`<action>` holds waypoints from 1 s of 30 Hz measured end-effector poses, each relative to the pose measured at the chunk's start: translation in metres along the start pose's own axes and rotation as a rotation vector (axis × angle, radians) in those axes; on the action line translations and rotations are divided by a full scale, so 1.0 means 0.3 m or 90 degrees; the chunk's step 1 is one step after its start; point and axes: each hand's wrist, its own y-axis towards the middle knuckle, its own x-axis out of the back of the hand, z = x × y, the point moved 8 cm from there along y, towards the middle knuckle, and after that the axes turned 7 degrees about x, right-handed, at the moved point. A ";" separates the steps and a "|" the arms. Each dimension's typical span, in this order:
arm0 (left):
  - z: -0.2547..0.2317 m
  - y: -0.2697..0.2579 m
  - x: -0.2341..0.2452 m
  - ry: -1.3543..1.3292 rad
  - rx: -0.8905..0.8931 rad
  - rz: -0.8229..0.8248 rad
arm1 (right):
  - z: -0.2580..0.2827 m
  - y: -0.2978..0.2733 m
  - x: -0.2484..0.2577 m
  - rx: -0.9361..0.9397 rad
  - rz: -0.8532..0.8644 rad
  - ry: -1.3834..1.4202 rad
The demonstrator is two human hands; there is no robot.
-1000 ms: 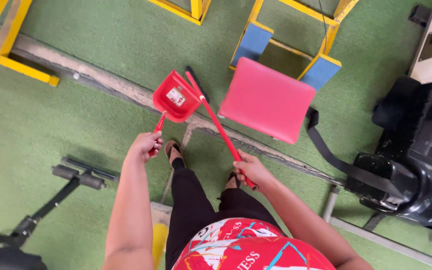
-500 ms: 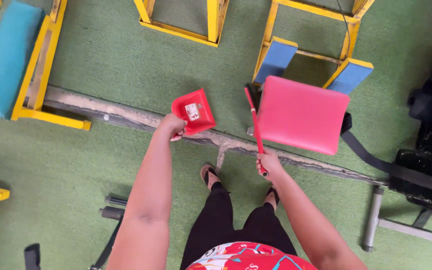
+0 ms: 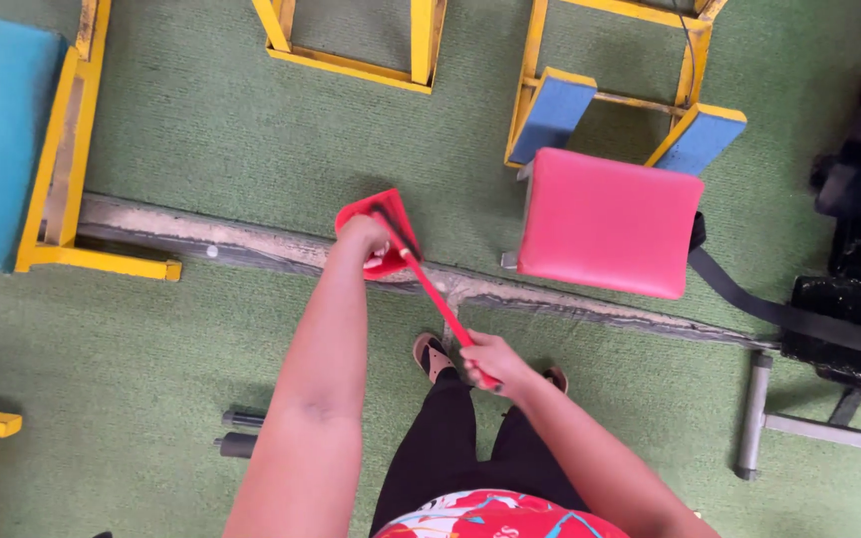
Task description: Sweeping the gym floor using a small handheld brush and dustpan.
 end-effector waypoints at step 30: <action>0.034 -0.174 0.052 -0.299 0.102 -0.061 | 0.247 0.020 0.357 0.040 -0.125 -0.082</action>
